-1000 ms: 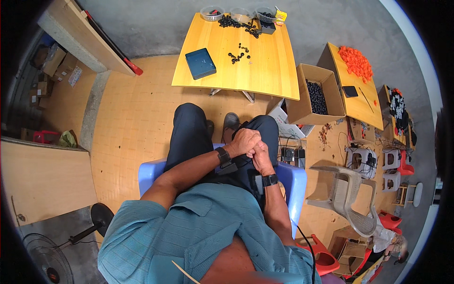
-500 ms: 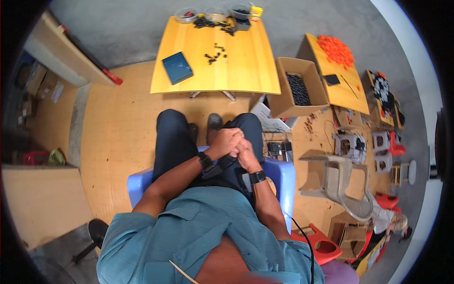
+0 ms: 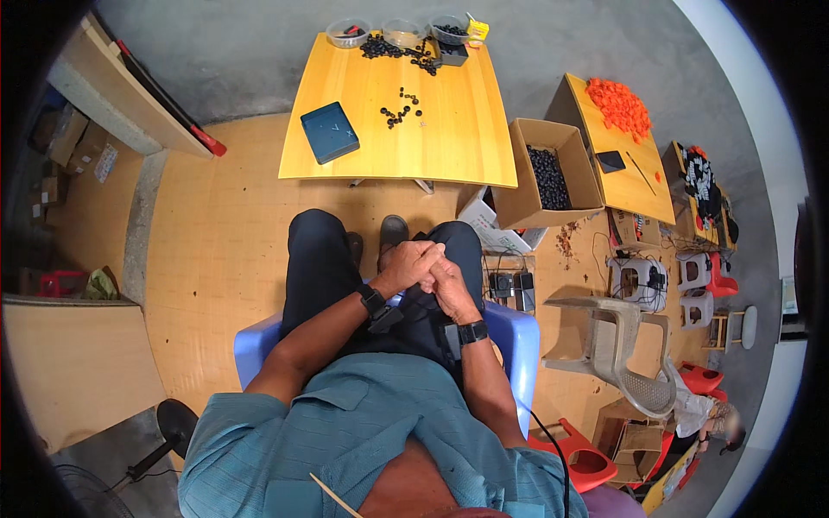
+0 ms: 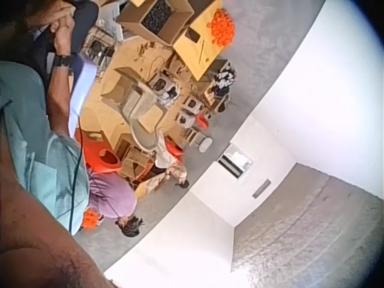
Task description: The person assembles small black plastic components by hand, repeatedly picking pieces from the table and fitting them together.
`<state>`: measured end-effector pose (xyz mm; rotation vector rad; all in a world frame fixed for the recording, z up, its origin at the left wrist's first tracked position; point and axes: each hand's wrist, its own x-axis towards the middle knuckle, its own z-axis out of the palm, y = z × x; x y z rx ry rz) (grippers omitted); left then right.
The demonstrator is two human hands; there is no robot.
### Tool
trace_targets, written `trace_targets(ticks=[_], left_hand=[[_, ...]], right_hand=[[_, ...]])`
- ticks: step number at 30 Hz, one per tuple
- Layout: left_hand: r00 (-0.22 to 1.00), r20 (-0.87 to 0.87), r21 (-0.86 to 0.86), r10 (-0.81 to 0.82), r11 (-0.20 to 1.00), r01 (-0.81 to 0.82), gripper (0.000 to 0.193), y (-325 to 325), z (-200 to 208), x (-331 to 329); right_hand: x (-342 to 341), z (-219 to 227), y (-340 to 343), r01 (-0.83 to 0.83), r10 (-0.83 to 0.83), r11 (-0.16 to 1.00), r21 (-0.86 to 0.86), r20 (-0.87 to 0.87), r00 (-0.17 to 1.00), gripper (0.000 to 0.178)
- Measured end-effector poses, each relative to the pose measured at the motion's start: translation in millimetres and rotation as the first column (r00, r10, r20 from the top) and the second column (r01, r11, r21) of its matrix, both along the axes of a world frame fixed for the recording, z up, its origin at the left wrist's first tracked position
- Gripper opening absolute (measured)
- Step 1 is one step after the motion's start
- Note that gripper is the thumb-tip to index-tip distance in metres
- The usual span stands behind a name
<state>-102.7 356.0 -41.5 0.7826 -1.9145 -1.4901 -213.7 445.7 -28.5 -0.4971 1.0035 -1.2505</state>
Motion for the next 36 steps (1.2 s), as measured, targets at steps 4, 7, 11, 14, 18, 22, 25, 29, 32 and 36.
trace_targets(ticks=[4, 7, 11, 14, 18, 22, 25, 29, 32, 36], left_hand=[[0.998, -0.007, 0.200, 0.067, 0.978, -0.064, 0.040, -3, -8, 0], [0.994, 0.057, 0.138, 0.091, 0.986, -0.098, 0.040, -5, -30, 2], [0.981, 0.176, 0.069, 0.081, 0.993, -0.094, 0.042, -10, -47, 10], [0.970, 0.228, 0.077, 0.088, 0.991, -0.108, 0.038, -12, -34, 15], [0.984, 0.162, 0.048, 0.078, 0.995, -0.087, 0.036, -15, -37, 3], [0.979, 0.048, -0.040, 0.196, 0.980, -0.194, 0.027, -43, -42, 5], [0.964, 0.041, -0.004, 0.261, 0.965, -0.261, 0.023, -95, -30, 9], [0.860, 0.182, -0.268, 0.476, 0.866, -0.423, 0.026, -184, 2, -4], [0.807, 0.213, -0.465, 0.551, 0.784, -0.412, 0.036, -243, 4, -8], [0.726, 0.364, -0.599, 0.583, 0.744, -0.297, 0.040, -274, 7, -33]], right_hand=[[-24, 3, -17, 0.203, -0.220, 0.972, 0.118, 0.153, 0.963, 0.025], [-68, 2, -41, 0.296, -0.366, 0.928, 0.225, 0.412, 0.835, 0.032], [-138, 25, -86, 0.432, -0.423, 0.896, 0.102, 0.494, 0.760, 0.033], [-198, 60, -119, 0.439, -0.293, 0.898, 0.032, 0.787, 0.543, 0.034], [-259, 77, -146, 0.694, -0.585, 0.720, 0.013, 0.549, 0.597, 0.049], [-202, 45, -140, 0.455, -0.333, 0.889, -0.057, 0.602, 0.726, 0.046], [-119, 23, -115, 0.283, -0.160, 0.958, -0.034, 0.756, 0.634, 0.035], [-66, -26, -73, 0.171, -0.054, 0.979, -0.109, 0.673, 0.738, 0.040], [-56, -22, -67, 0.265, -0.028, 0.935, -0.236, 0.695, 0.719, 0.041], [-66, -22, -71, 0.216, 0.005, 0.944, -0.250, 0.667, 0.745, 0.044]])
